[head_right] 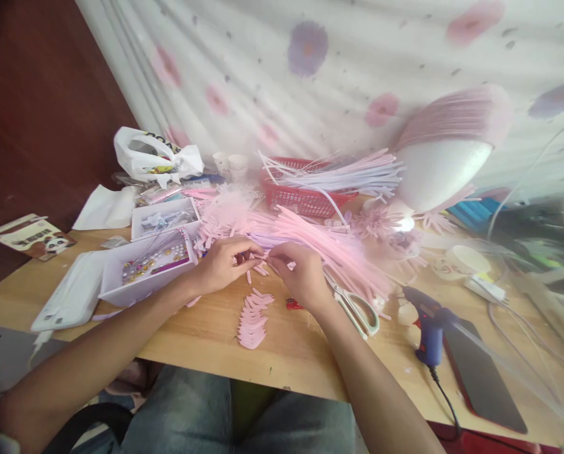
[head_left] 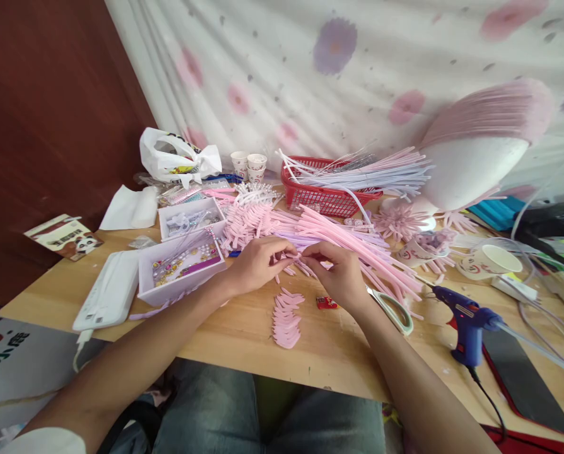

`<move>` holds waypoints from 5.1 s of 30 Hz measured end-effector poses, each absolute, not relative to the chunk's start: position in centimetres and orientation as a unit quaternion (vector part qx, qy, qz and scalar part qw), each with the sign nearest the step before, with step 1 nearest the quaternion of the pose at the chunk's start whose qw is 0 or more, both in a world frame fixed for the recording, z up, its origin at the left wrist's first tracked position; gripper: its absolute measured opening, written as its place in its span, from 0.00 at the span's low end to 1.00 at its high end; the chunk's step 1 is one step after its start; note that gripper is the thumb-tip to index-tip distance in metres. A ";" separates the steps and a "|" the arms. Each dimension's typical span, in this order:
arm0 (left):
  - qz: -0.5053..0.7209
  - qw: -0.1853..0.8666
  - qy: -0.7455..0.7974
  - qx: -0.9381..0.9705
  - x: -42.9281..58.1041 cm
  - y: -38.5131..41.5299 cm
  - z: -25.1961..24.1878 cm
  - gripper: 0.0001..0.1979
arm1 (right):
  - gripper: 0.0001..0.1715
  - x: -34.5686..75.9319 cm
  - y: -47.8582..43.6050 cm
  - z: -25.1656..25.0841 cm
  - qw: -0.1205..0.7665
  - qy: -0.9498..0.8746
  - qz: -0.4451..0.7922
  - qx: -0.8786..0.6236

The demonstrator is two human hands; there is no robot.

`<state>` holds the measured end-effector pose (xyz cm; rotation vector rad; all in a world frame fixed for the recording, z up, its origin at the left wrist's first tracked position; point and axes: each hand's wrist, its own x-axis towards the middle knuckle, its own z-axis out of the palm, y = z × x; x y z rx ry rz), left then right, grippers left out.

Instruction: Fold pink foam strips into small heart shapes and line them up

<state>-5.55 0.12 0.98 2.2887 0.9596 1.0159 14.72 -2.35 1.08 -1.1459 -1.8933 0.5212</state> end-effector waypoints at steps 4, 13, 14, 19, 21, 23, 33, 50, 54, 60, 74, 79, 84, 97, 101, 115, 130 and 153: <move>0.390 0.228 0.345 0.823 -5.5 0.1 0.7 0.03 | 0.04 14.6 -2.4 1.2 0.409 -0.761 0.240 -0.443; 0.373 0.226 0.323 0.840 -5.6 0.3 0.8 0.03 | 0.05 14.8 -2.3 1.6 0.398 -0.785 0.218 -0.421; 0.372 0.222 0.319 0.843 -5.6 0.4 0.8 0.03 | 0.05 14.8 -2.3 1.7 0.395 -0.785 0.223 -0.422; 0.354 0.223 0.309 0.854 -5.8 0.7 0.7 0.03 | 0.05 15.3 -2.2 1.8 0.365 -0.793 0.245 -0.422; 0.333 0.228 0.290 0.868 -6.0 0.8 0.6 0.04 | 0.04 15.6 -2.0 1.8 0.347 -0.802 0.259 -0.412; 0.308 0.226 0.270 0.884 -6.2 1.0 0.5 0.04 | 0.04 15.9 -1.9 1.7 0.322 -0.813 0.284 -0.393; 0.249 0.217 0.269 0.905 -6.7 1.6 0.5 0.06 | 0.03 16.3 -1.7 1.0 0.286 -0.807 0.312 -0.413; 0.190 0.264 0.225 0.919 -6.6 1.6 0.3 0.09 | 0.09 16.1 -1.7 1.6 0.221 -0.838 0.331 -0.374; 0.206 0.252 0.241 0.914 -6.6 1.5 0.3 0.10 | 0.08 16.0 -1.6 1.6 0.236 -0.832 0.308 -0.397; 0.222 0.233 0.266 0.909 -6.3 1.2 0.5 0.07 | 0.09 15.9 -1.6 1.2 0.250 -0.832 0.283 -0.408; 0.222 0.221 0.288 0.905 -6.4 1.4 0.1 0.08 | 0.11 16.1 -1.8 1.4 0.235 -0.837 0.294 -0.396; 0.163 0.229 0.299 0.912 -6.8 1.4 1.0 0.10 | 0.10 15.9 -1.7 0.8 0.212 -0.830 0.291 -0.426; 0.100 0.200 0.327 0.918 -7.5 1.6 1.5 0.16 | 0.10 15.9 -1.5 -0.1 0.171 -0.853 0.258 -0.420; 0.059 0.147 0.336 0.929 -7.7 1.4 1.5 0.08 | 0.17 15.4 -1.9 0.1 0.154 -0.890 0.225 -0.364; 0.090 0.127 0.344 0.926 -7.7 1.4 1.4 0.08 | 0.13 15.5 -2.1 -0.1 0.130 -0.889 0.217 -0.380; 0.231 0.202 0.366 0.878 -6.2 1.1 0.0 0.08 | 0.15 15.4 -2.5 1.4 0.172 -0.869 0.253 -0.390; 0.292 0.426 0.348 0.783 -5.7 0.4 1.0 0.10 | 0.06 15.1 -1.9 0.6 0.366 -0.829 0.164 -0.389; 0.380 0.192 0.285 0.858 -6.0 1.0 -0.1 0.04 | 0.06 15.6 -2.0 1.3 0.328 -0.812 0.226 -0.427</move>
